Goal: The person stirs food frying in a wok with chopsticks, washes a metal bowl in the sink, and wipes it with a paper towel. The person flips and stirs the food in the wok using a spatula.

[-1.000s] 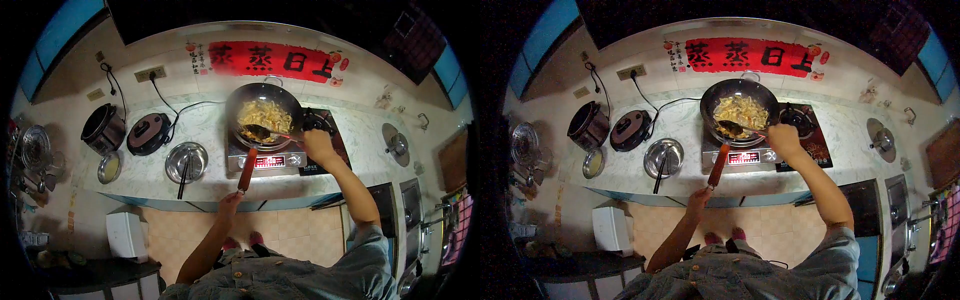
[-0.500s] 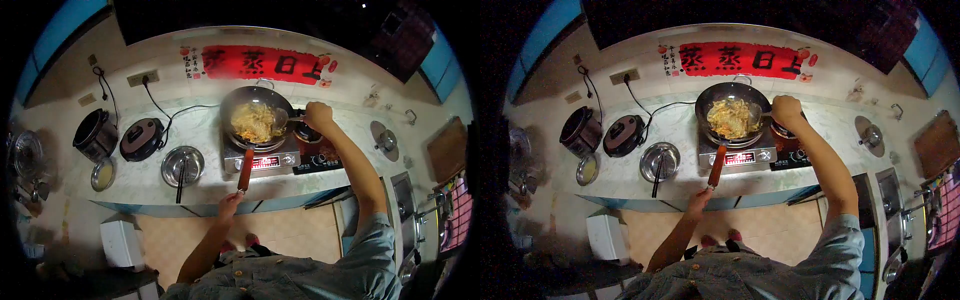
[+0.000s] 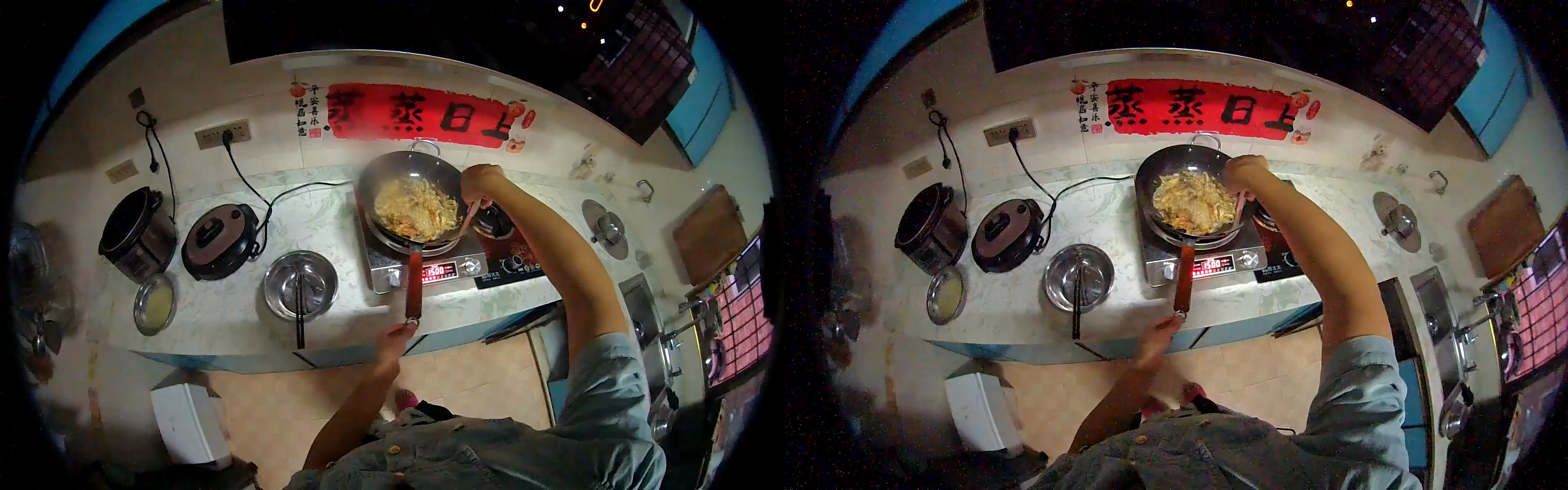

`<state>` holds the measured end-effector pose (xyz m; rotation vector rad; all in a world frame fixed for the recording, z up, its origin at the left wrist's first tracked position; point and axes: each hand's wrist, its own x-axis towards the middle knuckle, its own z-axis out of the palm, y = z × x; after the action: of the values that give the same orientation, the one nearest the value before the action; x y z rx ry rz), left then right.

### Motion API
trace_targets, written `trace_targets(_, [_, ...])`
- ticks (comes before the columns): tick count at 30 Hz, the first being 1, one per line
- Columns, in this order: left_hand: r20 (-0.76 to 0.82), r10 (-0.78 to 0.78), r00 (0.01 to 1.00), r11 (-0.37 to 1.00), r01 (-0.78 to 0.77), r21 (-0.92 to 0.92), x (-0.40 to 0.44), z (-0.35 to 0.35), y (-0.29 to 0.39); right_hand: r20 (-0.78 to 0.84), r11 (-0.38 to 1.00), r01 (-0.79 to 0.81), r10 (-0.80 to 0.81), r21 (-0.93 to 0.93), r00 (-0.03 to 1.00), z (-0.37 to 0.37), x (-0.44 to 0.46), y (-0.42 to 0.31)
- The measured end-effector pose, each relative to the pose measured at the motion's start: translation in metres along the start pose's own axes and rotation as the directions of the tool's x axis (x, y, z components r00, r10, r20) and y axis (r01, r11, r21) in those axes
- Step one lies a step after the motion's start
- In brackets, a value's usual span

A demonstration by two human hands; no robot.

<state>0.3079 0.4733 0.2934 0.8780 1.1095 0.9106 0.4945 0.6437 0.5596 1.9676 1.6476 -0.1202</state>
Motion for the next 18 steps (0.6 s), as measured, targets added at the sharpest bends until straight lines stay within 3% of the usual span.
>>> trace_targets(1, [0.02,-0.045,0.999,0.999,0.045,-0.001,-0.001,-0.001,0.007,0.002,1.0,-0.004,0.004,0.001,1.0,0.004,0.012,0.001])
trace_targets(2, [0.04,-0.091,0.995,0.996,0.091,0.0,-0.002,-0.002,0.011,0.07,0.983,0.137,-0.13,-0.119,0.989,0.012,0.033,0.005])
trace_targets(4, [0.043,-0.127,0.991,0.992,0.126,0.026,-0.002,-0.003,0.012,0.152,0.936,0.274,-0.245,-0.222,0.958,0.017,0.036,0.003])
trace_targets(6, [0.046,-0.161,0.986,0.986,0.158,0.055,-0.001,-0.001,0.012,-0.056,0.969,0.155,-0.168,-0.194,0.984,0.019,0.01,-0.011])
trace_targets(7, [0.032,-0.142,0.989,0.99,0.142,0.016,-0.002,0.0,0.01,-0.055,0.97,0.15,-0.163,-0.19,0.985,0.025,0.019,-0.009])
trace_targets(10, [0.036,-0.118,0.992,0.992,0.119,-0.038,-0.002,-0.001,0.008,0.137,0.938,0.237,-0.208,-0.254,0.968,0.079,0.099,0.013])
trace_targets(11, [0.055,-0.113,0.992,0.992,0.116,-0.056,-0.002,-0.001,0.008,0.181,0.884,0.351,-0.308,-0.309,0.934,0.11,0.144,0.032])
trace_targets(13, [0.064,-0.096,0.993,0.991,0.102,-0.091,-0.002,-0.001,0.007,0.233,0.81,0.466,-0.406,-0.355,0.884,0.111,0.146,0.031])
trace_targets(15, [0.073,-0.081,0.994,0.988,0.09,-0.125,-0.004,-0.001,0.008,0.21,0.932,0.257,-0.206,-0.255,0.956,0.072,0.073,0.009])
trace_targets(18, [0.079,-0.081,0.994,0.984,0.092,-0.153,-0.004,0.0,0.012,0.108,0.96,0.177,-0.157,-0.215,0.982,0.088,0.078,0.013])
